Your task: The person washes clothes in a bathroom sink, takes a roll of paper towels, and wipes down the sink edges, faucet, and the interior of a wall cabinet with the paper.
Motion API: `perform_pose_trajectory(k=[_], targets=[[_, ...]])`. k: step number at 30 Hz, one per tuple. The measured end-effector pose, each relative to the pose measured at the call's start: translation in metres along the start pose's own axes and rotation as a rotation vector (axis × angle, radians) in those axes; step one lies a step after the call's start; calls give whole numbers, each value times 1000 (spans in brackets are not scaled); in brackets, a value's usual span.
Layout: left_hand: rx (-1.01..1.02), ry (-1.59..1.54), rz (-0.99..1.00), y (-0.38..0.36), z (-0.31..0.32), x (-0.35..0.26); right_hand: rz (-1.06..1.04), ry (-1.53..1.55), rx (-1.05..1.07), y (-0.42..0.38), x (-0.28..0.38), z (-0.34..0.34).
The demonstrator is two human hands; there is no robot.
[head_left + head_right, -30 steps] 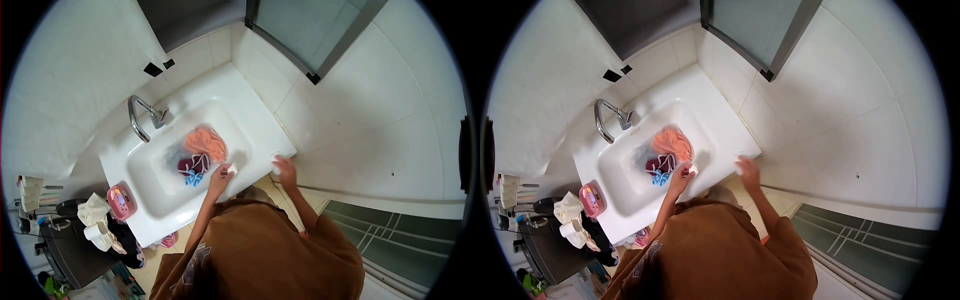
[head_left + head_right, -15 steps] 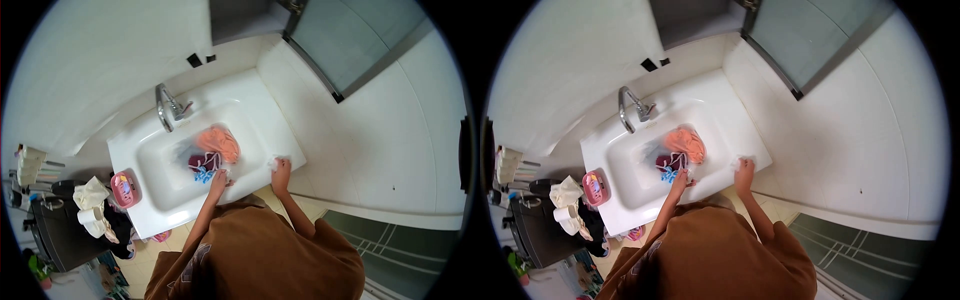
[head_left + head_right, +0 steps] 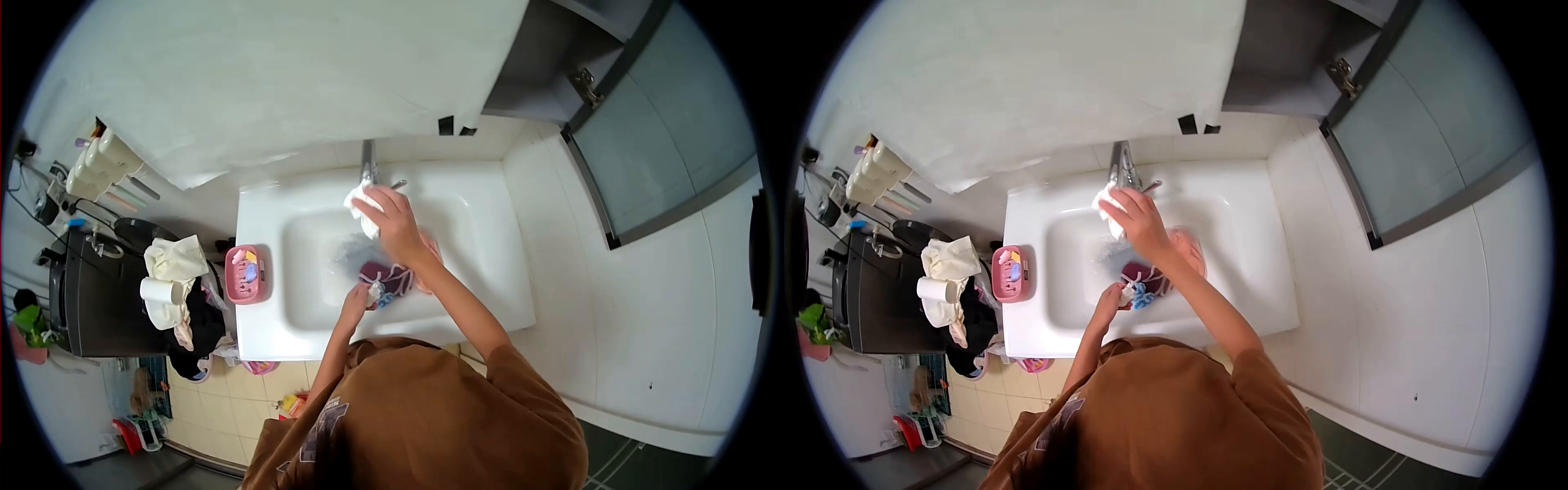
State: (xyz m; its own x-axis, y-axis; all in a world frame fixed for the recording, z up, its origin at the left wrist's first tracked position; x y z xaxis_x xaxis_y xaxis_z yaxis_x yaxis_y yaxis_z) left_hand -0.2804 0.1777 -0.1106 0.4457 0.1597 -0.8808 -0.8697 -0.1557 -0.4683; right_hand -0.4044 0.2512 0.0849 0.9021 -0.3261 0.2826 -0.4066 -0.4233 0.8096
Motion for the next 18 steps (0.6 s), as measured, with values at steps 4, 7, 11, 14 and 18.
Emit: perform_pose_trajectory(k=[4,7,11,14,18], targets=[[26,-3,14,5,-2,3,-112,108,-17,33,-13,16],[26,-3,25,9,-3,4,-72,265,-50,52,-34,24],[4,-15,18,12,-4,8,239,567,197,66,-85,48],[-5,-33,15,9,-2,10,481,483,224,62,-127,69],[-4,-59,-8,6,1,11,709,348,70,39,-183,106]])
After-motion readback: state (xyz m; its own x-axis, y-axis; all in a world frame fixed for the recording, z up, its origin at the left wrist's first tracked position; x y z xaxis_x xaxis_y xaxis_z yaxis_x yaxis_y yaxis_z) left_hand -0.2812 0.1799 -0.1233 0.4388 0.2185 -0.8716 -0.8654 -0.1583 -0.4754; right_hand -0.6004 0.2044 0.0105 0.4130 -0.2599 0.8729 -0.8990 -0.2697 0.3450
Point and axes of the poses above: each hand's wrist, its own y-axis towards the middle knuckle, its own z-axis out of the palm, x = y × z, the point moved 6 cm from there along y, towards the middle knuckle, and after that the axes turned 1 degree about -x, right-handed, at the moved point
